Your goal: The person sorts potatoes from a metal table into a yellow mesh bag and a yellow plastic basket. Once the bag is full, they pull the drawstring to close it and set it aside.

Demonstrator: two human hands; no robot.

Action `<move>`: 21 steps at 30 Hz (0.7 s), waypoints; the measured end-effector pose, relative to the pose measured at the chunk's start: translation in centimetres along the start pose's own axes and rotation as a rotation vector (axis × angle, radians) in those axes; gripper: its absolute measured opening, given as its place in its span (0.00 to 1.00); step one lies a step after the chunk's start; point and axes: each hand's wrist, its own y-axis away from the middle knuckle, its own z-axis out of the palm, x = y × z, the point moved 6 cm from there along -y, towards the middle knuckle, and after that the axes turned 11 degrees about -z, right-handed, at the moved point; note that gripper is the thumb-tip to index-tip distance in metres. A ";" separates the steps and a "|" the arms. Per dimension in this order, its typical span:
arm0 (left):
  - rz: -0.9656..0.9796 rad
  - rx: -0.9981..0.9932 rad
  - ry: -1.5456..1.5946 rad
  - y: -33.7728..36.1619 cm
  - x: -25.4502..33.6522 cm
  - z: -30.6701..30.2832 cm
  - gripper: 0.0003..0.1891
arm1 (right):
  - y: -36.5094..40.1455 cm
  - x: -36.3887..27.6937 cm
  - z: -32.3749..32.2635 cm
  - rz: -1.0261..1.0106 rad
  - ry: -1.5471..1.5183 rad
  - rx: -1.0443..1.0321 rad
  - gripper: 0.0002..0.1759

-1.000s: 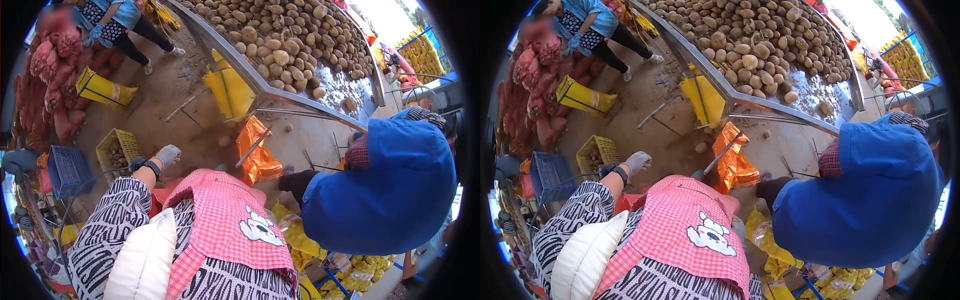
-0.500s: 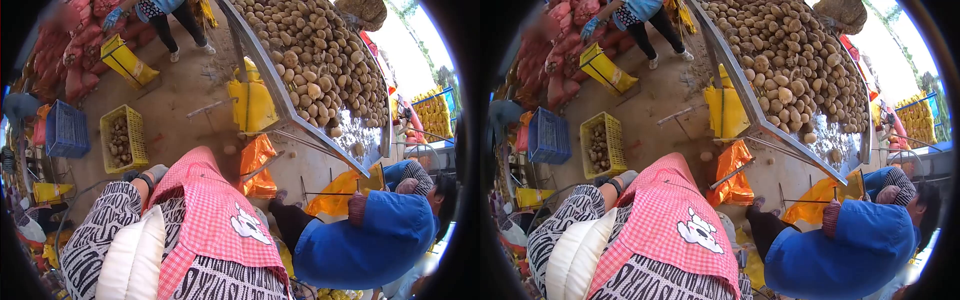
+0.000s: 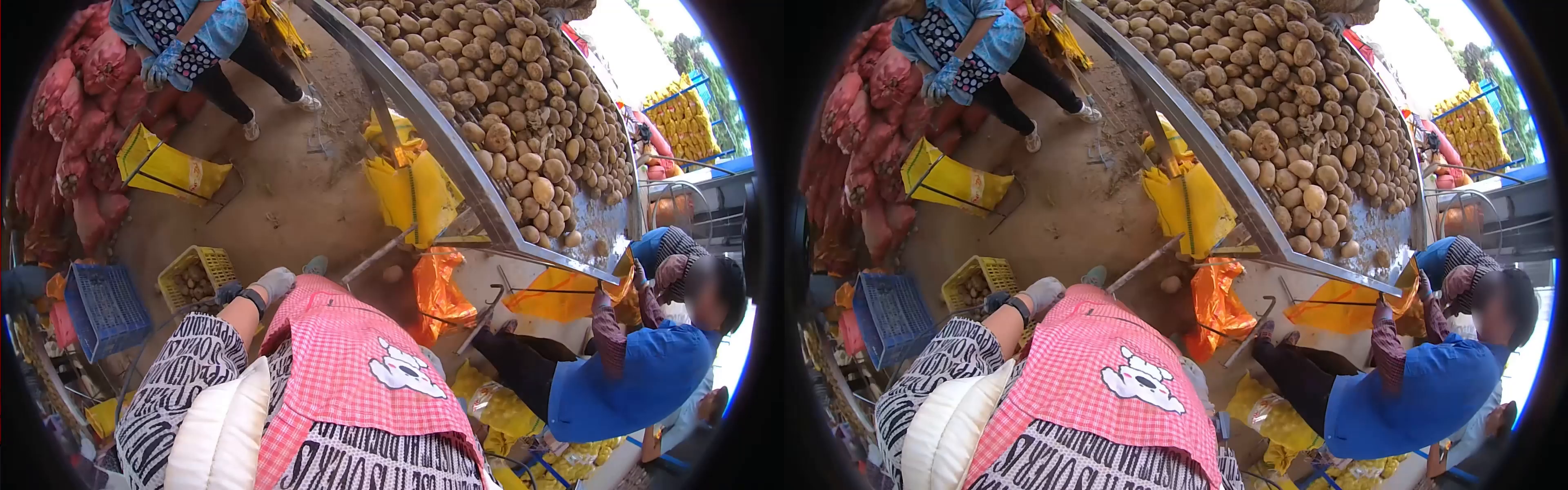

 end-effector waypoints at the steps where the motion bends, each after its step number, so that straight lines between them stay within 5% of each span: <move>1: 0.054 0.099 0.290 -0.1 -1.8 -1.7 0.08 | 0.0 -0.1 1.8 0.003 -0.013 0.004 0.15; 2: -0.576 -0.178 0.989 1.0 -1.8 -4.7 0.09 | 0.1 -0.3 3.6 0.010 -0.039 0.001 0.15; 5: -0.746 -0.402 1.418 0.0 -7.3 -9.2 0.09 | 1.6 -6.1 9.9 0.119 -0.193 0.030 0.14; 6: -0.736 -0.422 1.405 -0.8 -8.0 -10.5 0.09 | 1.8 -7.5 10.9 0.134 -0.189 0.103 0.14; 8: -0.565 -0.161 0.944 -2.9 -9.7 -14.6 0.09 | 1.7 -8.2 12.3 0.148 -0.192 0.188 0.13; 13: -0.676 0.116 1.147 -8.0 -3.2 -22.5 0.21 | -3.7 -2.7 13.8 0.099 -0.414 0.057 0.13; 14: -0.650 0.164 1.105 -8.5 -1.2 -24.0 0.26 | -2.4 -10.6 15.5 0.172 -0.302 0.065 0.14; 18: -0.671 -0.106 0.896 -11.1 4.6 -24.4 0.31 | -5.3 -8.5 16.5 0.131 -0.319 -0.022 0.16; 21: -0.498 -0.024 0.825 -17.3 3.7 -19.3 0.25 | -6.2 1.5 17.6 0.051 -0.604 -0.093 0.16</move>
